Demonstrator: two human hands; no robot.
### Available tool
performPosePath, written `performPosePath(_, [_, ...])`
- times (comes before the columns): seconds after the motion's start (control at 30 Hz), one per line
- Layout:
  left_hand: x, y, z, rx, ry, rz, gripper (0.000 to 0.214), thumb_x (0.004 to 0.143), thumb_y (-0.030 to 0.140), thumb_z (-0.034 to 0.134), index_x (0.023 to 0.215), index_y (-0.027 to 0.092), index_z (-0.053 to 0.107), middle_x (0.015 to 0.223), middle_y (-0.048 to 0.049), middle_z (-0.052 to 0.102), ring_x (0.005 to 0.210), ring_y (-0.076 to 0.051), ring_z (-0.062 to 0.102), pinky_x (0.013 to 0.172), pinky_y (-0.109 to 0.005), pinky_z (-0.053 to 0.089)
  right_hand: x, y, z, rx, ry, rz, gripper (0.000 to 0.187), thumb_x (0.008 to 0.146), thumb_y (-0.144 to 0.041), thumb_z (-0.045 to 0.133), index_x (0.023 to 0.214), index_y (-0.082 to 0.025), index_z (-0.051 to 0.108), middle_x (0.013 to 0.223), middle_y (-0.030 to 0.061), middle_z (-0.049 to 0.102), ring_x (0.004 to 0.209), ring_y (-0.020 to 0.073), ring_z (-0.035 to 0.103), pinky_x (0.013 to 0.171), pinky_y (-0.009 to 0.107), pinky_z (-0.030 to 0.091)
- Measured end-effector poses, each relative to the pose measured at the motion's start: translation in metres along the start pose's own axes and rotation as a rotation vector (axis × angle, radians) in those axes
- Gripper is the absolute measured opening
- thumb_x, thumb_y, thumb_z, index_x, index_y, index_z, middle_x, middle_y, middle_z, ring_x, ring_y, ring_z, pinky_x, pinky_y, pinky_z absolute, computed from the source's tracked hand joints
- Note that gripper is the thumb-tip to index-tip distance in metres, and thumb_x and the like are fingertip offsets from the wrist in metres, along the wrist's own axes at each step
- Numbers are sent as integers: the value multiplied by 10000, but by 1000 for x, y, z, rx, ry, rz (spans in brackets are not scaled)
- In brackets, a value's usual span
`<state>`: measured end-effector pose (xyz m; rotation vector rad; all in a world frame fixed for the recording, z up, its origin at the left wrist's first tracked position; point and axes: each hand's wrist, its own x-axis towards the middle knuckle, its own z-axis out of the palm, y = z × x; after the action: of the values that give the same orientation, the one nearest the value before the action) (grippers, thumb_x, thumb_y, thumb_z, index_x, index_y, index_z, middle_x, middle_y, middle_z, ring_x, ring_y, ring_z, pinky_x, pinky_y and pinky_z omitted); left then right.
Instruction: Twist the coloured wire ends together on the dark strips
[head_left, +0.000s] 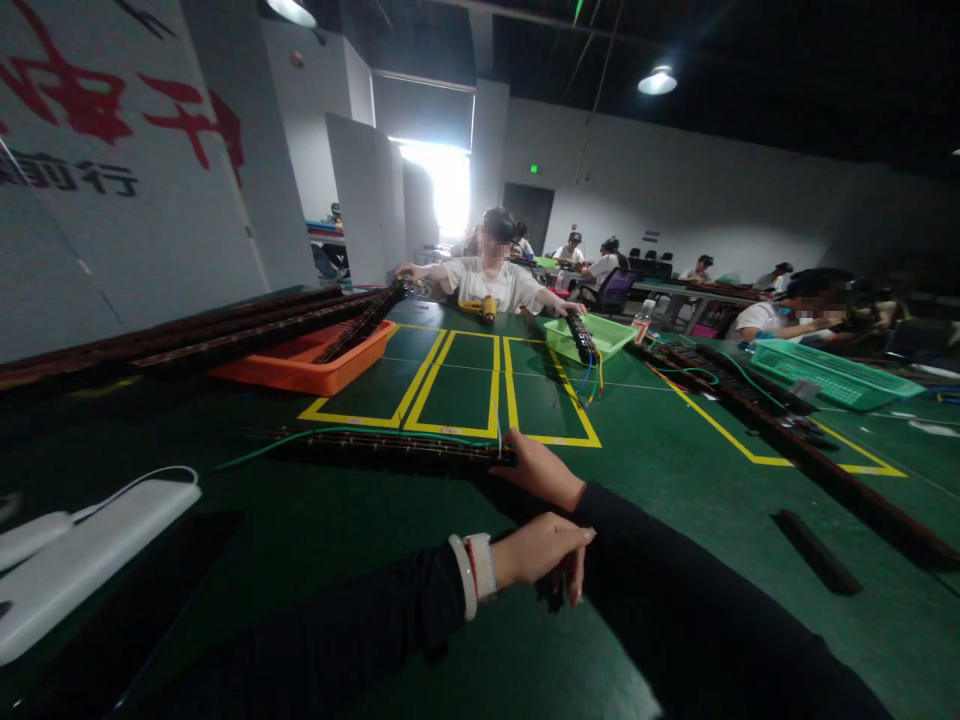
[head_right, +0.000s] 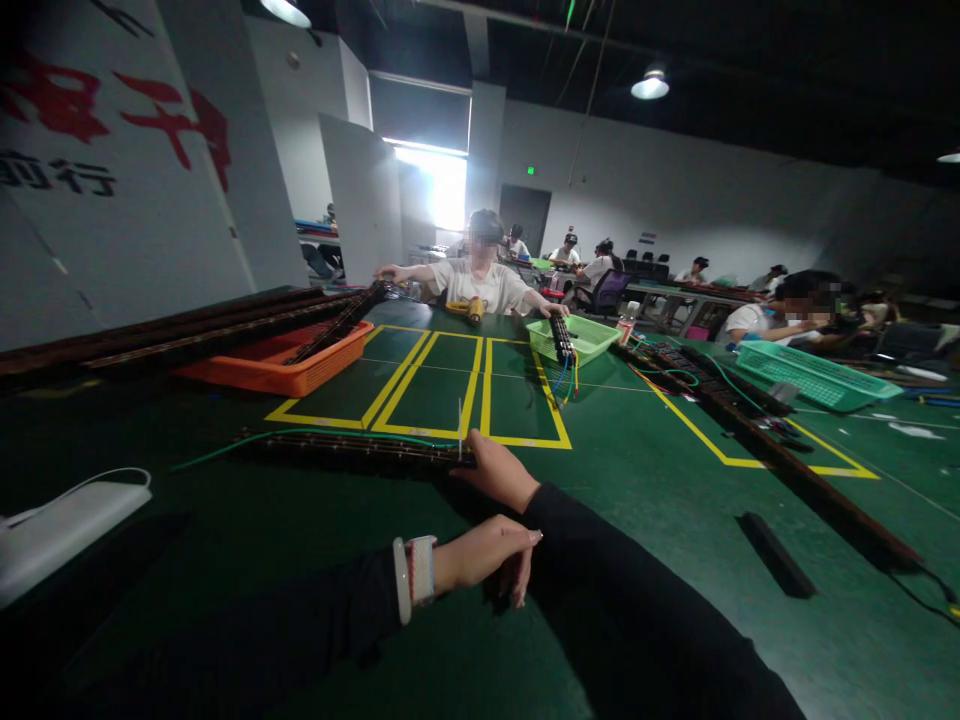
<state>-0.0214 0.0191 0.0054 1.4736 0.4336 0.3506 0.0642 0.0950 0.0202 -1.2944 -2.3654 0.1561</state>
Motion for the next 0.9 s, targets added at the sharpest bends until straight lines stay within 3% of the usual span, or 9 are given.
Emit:
performPosePath(0.2, [0, 2, 2, -32, 6, -16, 500, 841, 464, 347, 496, 132, 492, 482, -43, 547, 437, -117, 517, 445, -233, 334, -8, 9, -20, 4, 17, 57, 422, 756, -336, 691, 1090, -174, 490, 976, 82, 618, 895, 207, 598, 756, 304, 448])
performPosePath(0.4, [-3, 6, 3, -43, 11, -33, 506, 811, 524, 373, 520, 130, 501, 503, -44, 560, 460, -118, 538, 448, -226, 345, -31, 31, -45, -187, -39, 77, 299, 826, -377, 607, 1029, -167, 544, 1022, 108, 601, 934, 221, 601, 822, 325, 462])
performPosePath(0.63, [-3, 5, 3, -57, 12, -46, 519, 779, 580, 389, 526, 138, 485, 525, -45, 575, 481, -115, 550, 453, -222, 344, -66, 77, -127, -437, 181, 47, 382, 869, -345, 532, 1191, -150, 468, 1188, 154, 557, 1100, 282, 538, 951, 421, 417])
performPosePath(0.8, [-6, 11, 3, -40, 17, -41, 512, 814, 536, 374, 529, 129, 500, 519, -37, 573, 484, -106, 547, 468, -218, 343, -99, 117, -184, -578, 284, 140, 448, 833, -372, 545, 1210, -150, 449, 1235, 168, 524, 1157, 308, 493, 986, 459, 379])
performPosePath(0.9, [-7, 13, 3, -29, 19, -42, 502, 826, 516, 377, 537, 126, 506, 523, -35, 575, 488, -105, 545, 485, -225, 362, -116, 133, -209, -564, 394, 220, 426, 841, -429, 470, 1204, -206, 458, 1211, 156, 534, 1136, 334, 493, 975, 468, 369])
